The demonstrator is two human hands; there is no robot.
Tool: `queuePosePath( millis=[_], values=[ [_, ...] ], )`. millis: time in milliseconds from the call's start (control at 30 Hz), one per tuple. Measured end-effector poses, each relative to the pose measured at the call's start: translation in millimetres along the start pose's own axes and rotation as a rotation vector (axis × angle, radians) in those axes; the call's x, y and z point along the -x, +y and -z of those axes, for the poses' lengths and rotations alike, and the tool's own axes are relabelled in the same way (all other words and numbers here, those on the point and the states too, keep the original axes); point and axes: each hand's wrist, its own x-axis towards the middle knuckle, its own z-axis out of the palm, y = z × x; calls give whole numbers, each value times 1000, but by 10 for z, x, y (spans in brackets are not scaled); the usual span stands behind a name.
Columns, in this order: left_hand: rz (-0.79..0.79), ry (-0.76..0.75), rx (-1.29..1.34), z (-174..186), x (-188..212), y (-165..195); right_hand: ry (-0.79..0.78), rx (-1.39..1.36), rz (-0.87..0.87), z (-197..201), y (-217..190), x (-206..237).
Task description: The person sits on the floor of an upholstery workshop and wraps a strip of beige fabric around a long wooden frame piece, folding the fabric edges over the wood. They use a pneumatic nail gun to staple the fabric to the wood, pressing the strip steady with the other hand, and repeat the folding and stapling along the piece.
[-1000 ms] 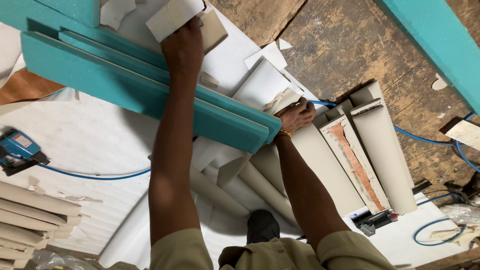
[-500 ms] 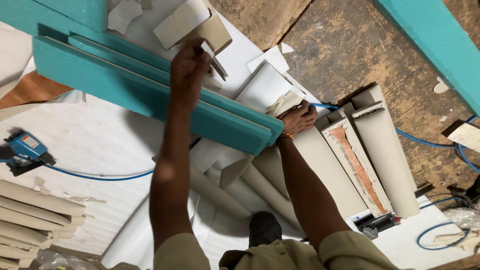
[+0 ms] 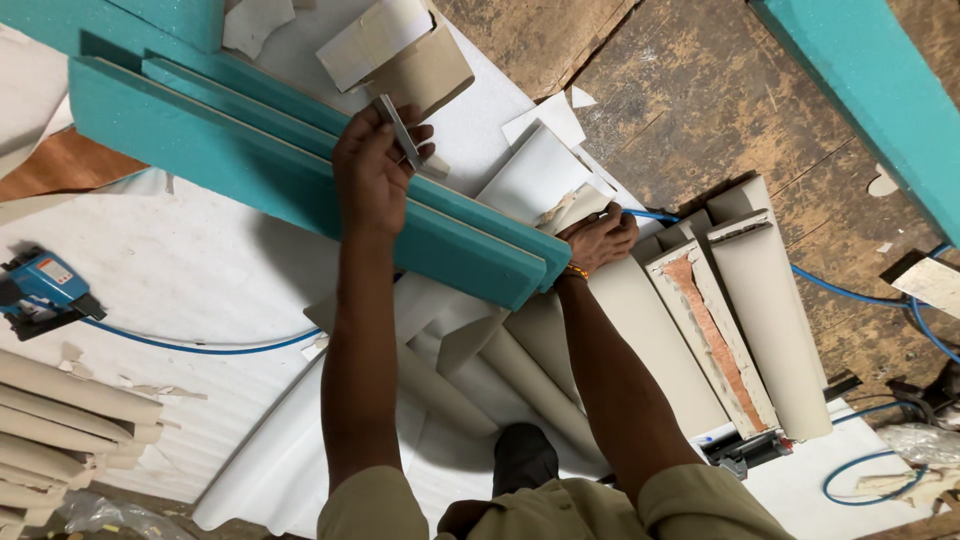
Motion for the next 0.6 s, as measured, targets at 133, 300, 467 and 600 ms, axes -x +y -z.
queuePosePath(
  millis=[133,300,467,600],
  values=[
    [21,2,-29,-50,25,39,0,20,22,-123,103,35],
    [21,46,-107,-124,36,41,-11,0,-19,-260,229,51],
    [-17,57,-131,-98,-23,19,0,1,9,-289,242,50],
    [-63,68,-90,-9,-123,51,25,13,-3,-243,204,94]
  ],
)
